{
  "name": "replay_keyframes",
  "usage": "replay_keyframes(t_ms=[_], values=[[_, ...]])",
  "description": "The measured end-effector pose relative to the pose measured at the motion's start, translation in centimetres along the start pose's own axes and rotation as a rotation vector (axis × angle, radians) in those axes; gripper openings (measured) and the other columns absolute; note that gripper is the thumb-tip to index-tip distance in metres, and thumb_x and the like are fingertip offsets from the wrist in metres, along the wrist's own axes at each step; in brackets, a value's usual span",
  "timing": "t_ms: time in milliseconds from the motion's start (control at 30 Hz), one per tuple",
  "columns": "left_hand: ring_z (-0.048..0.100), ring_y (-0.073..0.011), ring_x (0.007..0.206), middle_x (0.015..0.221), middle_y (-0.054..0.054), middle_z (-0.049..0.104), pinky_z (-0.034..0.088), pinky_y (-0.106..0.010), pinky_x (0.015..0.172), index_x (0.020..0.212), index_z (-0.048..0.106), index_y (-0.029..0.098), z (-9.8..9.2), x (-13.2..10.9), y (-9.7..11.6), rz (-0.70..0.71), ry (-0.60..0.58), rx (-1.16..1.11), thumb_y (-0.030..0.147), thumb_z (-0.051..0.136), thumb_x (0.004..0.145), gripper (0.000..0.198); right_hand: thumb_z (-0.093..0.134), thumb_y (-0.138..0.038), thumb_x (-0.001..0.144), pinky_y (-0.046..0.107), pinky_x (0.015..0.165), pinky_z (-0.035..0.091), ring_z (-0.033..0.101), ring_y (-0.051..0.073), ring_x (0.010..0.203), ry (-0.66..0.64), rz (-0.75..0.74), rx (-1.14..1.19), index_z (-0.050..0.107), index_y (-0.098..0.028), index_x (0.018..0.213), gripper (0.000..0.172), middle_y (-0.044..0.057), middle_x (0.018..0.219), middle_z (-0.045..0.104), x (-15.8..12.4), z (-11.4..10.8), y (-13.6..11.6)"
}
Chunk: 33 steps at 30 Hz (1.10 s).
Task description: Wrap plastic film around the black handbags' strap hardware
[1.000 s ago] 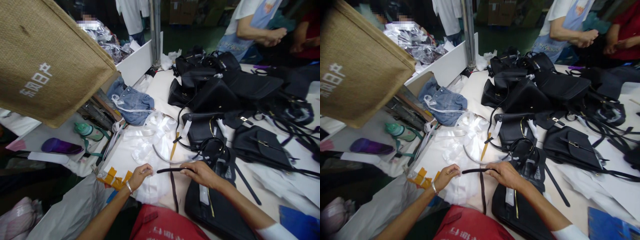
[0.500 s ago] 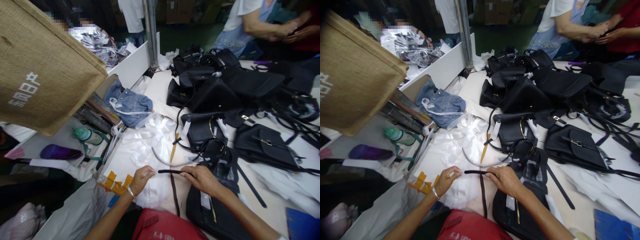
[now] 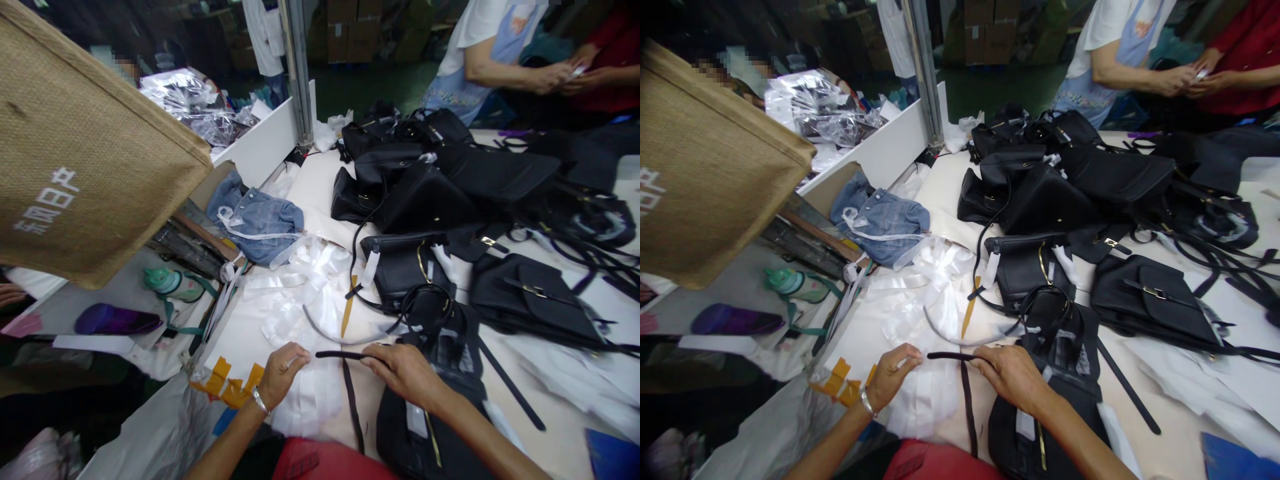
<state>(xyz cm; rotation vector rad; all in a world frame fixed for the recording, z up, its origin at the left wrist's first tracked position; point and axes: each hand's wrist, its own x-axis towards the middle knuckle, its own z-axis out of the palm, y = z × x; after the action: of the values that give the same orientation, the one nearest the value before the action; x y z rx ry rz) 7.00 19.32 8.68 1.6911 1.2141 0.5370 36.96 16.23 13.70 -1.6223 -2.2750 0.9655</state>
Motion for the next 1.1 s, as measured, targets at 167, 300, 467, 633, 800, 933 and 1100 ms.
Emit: replay_keyframes(t_ms=[167, 300, 467, 633, 800, 933, 1100], values=[[0.06, -0.0154, 0.083, 0.083, -0.002, 0.065, 0.043, -0.027, 0.078, 0.081, 0.064, 0.019, -0.1, 0.1, 0.3, -0.022, 0.028, -0.024, 0.03, 0.051, 0.087, 0.018, 0.033, -0.04, 0.095, 0.025, 0.063, 0.039, 0.064, 0.018, 0.072, 0.068, 0.044, 0.001, 0.061, -0.028, 0.109, 0.033, 0.002, 0.078, 0.069, -0.2, -0.3, -0.1], [0.06, -0.0146, 0.079, 0.08, 0.0, 0.066, 0.044, -0.025, 0.074, 0.08, 0.063, 0.019, -0.1, 0.4, 0.5, -0.058, 0.046, -0.086, 0.031, 0.053, 0.086, 0.017, 0.032, -0.04, 0.095, 0.025, 0.066, 0.041, 0.063, 0.018, 0.072, 0.098, -0.006, 0.001, 0.063, -0.024, 0.107, 0.036, 0.005, 0.078, 0.069, -0.5, -0.3, -0.2], [0.06, -0.0146, 0.078, 0.078, 0.0, 0.065, 0.044, -0.025, 0.074, 0.079, 0.062, 0.018, -0.2, 0.7, 0.8, -0.061, 0.064, -0.108, 0.031, 0.055, 0.085, 0.016, 0.033, -0.04, 0.095, 0.025, 0.067, 0.041, 0.063, 0.018, 0.074, 0.12, -0.004, 0.0, 0.063, -0.024, 0.107, 0.036, 0.006, 0.081, 0.069, -0.9, -0.2, -0.2], [0.059, -0.0154, 0.079, 0.078, 0.0, 0.065, 0.043, -0.025, 0.075, 0.079, 0.062, 0.018, -0.3, 1.0, 1.4, -0.065, 0.041, -0.084, 0.032, 0.053, 0.086, 0.018, 0.034, -0.039, 0.095, 0.026, 0.071, 0.039, 0.063, 0.018, 0.08, 0.068, -0.027, 0.014, 0.061, -0.027, 0.11, 0.033, 0.004, 0.086, 0.069, -1.2, -0.8, -0.3], [0.06, -0.016, 0.083, 0.083, 0.0, 0.067, 0.043, -0.026, 0.078, 0.085, 0.063, 0.02, 0.0, 1.1, 2.2, -0.098, -0.017, -0.056, 0.034, 0.052, 0.086, 0.018, 0.033, -0.038, 0.095, 0.026, 0.07, 0.038, 0.062, 0.019, 0.08, 0.02, -0.052, 0.013, 0.063, -0.023, 0.102, 0.035, 0.006, 0.079, 0.068, -0.8, -1.1, -0.5], [0.061, -0.0166, 0.085, 0.089, -0.001, 0.068, 0.043, -0.026, 0.079, 0.098, 0.063, 0.022, 0.2, 1.1, 2.6, -0.14, -0.078, -0.046, 0.035, 0.049, 0.087, 0.022, 0.035, -0.037, 0.094, 0.026, 0.067, 0.035, 0.062, 0.019, 0.078, -0.04, -0.049, -0.031, 0.063, -0.024, 0.096, 0.031, 0.005, 0.077, 0.068, -0.4, -1.0, -0.5], [0.06, -0.0165, 0.08, 0.084, -0.001, 0.067, 0.042, -0.026, 0.075, 0.108, 0.061, 0.022, 0.5, 1.1, 2.6, -0.21, -0.168, -0.137, 0.038, 0.048, 0.087, 0.03, 0.037, -0.036, 0.093, 0.026, 0.065, 0.033, 0.063, 0.019, 0.079, -0.061, -0.018, -0.081, 0.062, -0.024, 0.095, 0.028, 0.005, 0.078, 0.068, -0.2, -0.9, -0.3]])
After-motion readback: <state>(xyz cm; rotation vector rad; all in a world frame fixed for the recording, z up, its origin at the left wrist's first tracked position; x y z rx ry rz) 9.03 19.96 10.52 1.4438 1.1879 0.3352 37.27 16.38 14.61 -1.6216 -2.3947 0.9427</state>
